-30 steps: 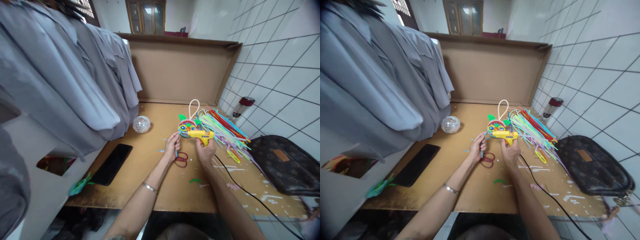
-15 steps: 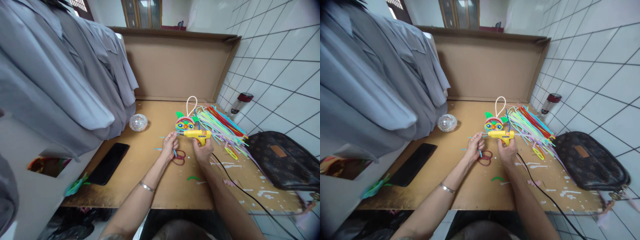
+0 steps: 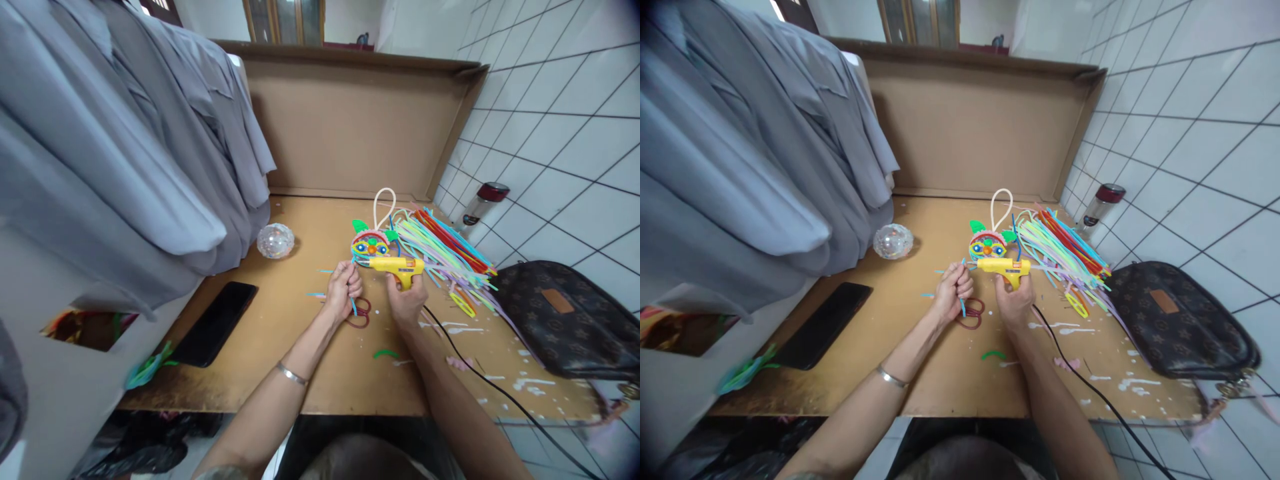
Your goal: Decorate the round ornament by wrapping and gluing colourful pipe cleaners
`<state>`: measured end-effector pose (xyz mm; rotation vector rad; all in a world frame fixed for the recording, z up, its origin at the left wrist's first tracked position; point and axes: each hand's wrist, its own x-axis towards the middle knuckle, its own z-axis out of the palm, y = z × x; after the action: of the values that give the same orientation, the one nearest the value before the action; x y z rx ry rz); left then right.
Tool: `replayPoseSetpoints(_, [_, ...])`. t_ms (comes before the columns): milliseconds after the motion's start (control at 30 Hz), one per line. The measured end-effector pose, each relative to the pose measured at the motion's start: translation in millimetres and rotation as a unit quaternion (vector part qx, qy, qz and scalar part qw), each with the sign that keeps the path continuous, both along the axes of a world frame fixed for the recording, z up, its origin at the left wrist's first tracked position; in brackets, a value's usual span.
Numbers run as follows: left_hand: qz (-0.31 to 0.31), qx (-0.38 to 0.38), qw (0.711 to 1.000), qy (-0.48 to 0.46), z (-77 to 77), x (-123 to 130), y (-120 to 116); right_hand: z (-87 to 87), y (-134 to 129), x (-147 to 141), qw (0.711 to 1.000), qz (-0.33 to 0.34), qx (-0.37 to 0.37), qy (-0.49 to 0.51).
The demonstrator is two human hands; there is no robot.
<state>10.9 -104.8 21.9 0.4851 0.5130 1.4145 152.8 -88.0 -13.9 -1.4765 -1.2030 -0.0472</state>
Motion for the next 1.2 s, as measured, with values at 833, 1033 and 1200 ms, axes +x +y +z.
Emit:
replayPoseSetpoints(833, [0.034,0.019,0.996,0.078,-2.2,1.8,0.4,-1.3,1.9,-1.6,0.999,-0.001,-0.03,0.017])
replayPoseSetpoints(1033, [0.039,0.027,0.995,0.089,-0.5,2.1,-0.6,0.1,3.4,-0.8,1.0,-0.008,-0.021,0.02])
replayPoseSetpoints(1200, [0.052,0.005,0.995,0.088,-0.1,2.1,0.0,2.6,0.9,-0.8,0.999,-0.012,-0.002,0.03])
